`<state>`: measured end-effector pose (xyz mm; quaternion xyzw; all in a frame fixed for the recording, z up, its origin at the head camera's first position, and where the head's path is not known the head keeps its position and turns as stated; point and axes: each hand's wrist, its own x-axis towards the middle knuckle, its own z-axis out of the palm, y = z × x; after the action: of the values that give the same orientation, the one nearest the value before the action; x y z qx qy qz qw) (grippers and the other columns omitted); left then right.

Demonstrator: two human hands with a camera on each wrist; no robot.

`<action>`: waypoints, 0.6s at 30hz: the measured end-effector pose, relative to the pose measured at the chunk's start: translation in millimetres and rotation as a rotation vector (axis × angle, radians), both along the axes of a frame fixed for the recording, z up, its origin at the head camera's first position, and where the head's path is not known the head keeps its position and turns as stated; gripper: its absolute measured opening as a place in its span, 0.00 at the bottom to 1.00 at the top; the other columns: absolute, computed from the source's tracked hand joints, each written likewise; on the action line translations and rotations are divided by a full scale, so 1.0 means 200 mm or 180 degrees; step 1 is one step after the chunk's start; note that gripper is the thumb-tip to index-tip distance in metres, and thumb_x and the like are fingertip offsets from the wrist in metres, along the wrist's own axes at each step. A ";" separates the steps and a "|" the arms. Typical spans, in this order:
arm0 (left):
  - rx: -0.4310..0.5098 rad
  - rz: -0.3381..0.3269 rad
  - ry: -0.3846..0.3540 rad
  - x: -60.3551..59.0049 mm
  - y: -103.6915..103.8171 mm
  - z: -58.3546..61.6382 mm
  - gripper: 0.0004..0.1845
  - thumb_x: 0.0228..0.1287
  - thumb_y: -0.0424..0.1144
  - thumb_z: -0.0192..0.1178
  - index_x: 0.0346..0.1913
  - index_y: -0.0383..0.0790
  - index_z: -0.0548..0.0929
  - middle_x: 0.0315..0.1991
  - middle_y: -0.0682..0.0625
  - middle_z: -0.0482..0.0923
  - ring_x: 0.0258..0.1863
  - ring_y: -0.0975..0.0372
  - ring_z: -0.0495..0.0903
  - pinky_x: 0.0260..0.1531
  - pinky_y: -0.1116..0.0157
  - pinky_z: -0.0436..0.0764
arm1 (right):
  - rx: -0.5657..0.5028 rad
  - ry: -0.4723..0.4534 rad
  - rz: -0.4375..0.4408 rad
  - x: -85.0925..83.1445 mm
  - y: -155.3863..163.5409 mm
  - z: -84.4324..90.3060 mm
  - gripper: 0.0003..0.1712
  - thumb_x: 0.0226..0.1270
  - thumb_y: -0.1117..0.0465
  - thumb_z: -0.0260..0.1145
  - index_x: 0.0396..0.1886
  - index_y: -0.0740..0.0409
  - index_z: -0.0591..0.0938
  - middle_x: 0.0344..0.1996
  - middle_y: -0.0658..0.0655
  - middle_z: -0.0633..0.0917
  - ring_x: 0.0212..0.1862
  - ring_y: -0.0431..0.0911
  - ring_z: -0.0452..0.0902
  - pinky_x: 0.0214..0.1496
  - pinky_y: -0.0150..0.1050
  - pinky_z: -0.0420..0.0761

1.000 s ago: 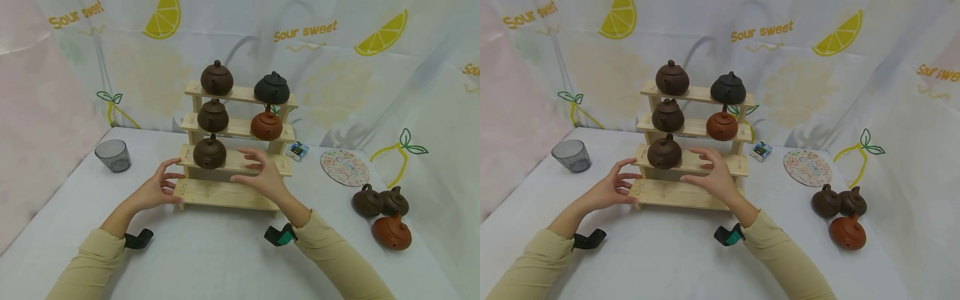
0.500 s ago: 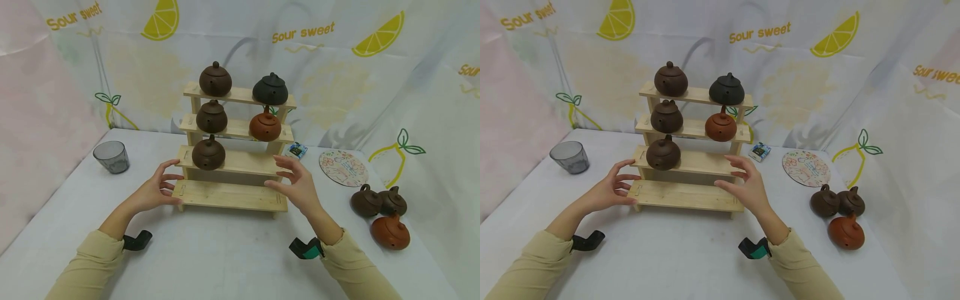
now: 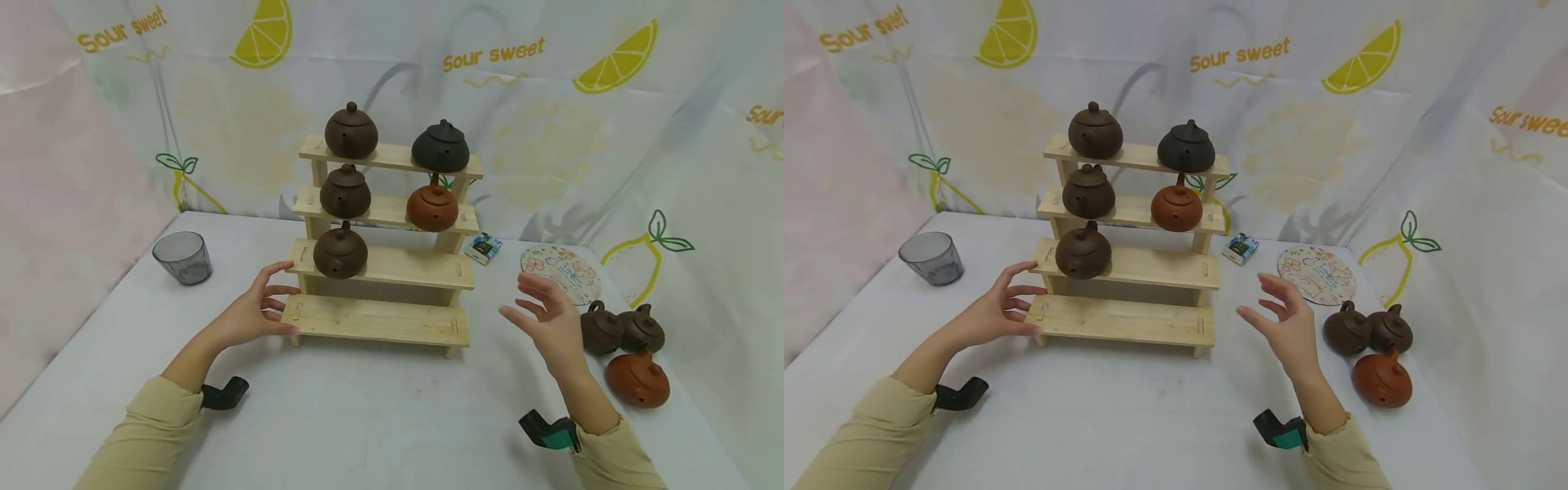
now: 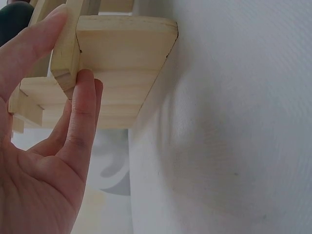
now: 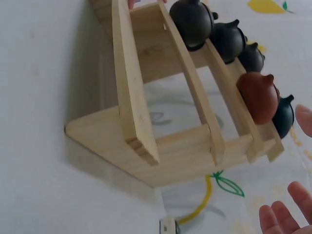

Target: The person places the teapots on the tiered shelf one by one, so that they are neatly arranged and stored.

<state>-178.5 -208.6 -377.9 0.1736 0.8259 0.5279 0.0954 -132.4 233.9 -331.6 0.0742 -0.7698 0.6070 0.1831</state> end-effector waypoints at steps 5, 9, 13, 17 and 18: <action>0.0004 -0.0012 0.0008 -0.01 0.00 -0.01 0.59 0.43 0.29 0.74 0.71 0.54 0.44 0.59 0.32 0.66 0.44 0.49 0.75 0.38 0.66 0.78 | -0.0084 -0.0143 -0.0311 0.06 0.13 -0.02 0.26 0.53 0.74 0.69 0.54 0.58 0.76 0.51 0.49 0.75 0.52 0.41 0.71 0.47 0.24 0.73; -0.0011 -0.0004 0.0002 -0.01 0.00 -0.01 0.59 0.43 0.29 0.74 0.71 0.54 0.44 0.59 0.32 0.66 0.45 0.49 0.75 0.38 0.67 0.78 | -0.0124 -0.0250 -0.0526 0.07 0.28 -0.10 0.29 0.52 0.71 0.71 0.56 0.59 0.75 0.52 0.52 0.75 0.49 0.39 0.73 0.43 0.23 0.74; -0.0016 0.0008 -0.0012 -0.01 0.00 -0.01 0.59 0.43 0.30 0.74 0.71 0.55 0.44 0.60 0.32 0.66 0.45 0.49 0.75 0.38 0.67 0.78 | -0.0071 -0.0310 -0.0707 0.05 0.46 -0.22 0.33 0.51 0.67 0.73 0.59 0.56 0.74 0.54 0.53 0.75 0.48 0.40 0.75 0.40 0.24 0.76; -0.0014 0.0014 -0.0028 -0.01 -0.01 -0.01 0.59 0.43 0.30 0.74 0.71 0.55 0.44 0.60 0.32 0.66 0.45 0.49 0.75 0.38 0.67 0.78 | -0.0214 -0.0368 -0.0907 0.07 0.56 -0.24 0.34 0.49 0.69 0.74 0.58 0.55 0.75 0.53 0.52 0.76 0.49 0.41 0.75 0.41 0.22 0.75; -0.0009 0.0014 -0.0037 -0.01 -0.01 -0.01 0.59 0.43 0.30 0.74 0.71 0.56 0.44 0.60 0.32 0.66 0.45 0.49 0.75 0.38 0.67 0.78 | -0.0223 -0.0417 -0.1003 0.09 0.56 -0.22 0.33 0.48 0.69 0.74 0.57 0.54 0.76 0.52 0.51 0.77 0.49 0.40 0.74 0.41 0.22 0.74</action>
<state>-179.7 -209.8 -379.7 0.1685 0.8264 0.5280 0.0993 -115.0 345.0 -376.1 -0.0935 -0.7606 0.6007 0.2280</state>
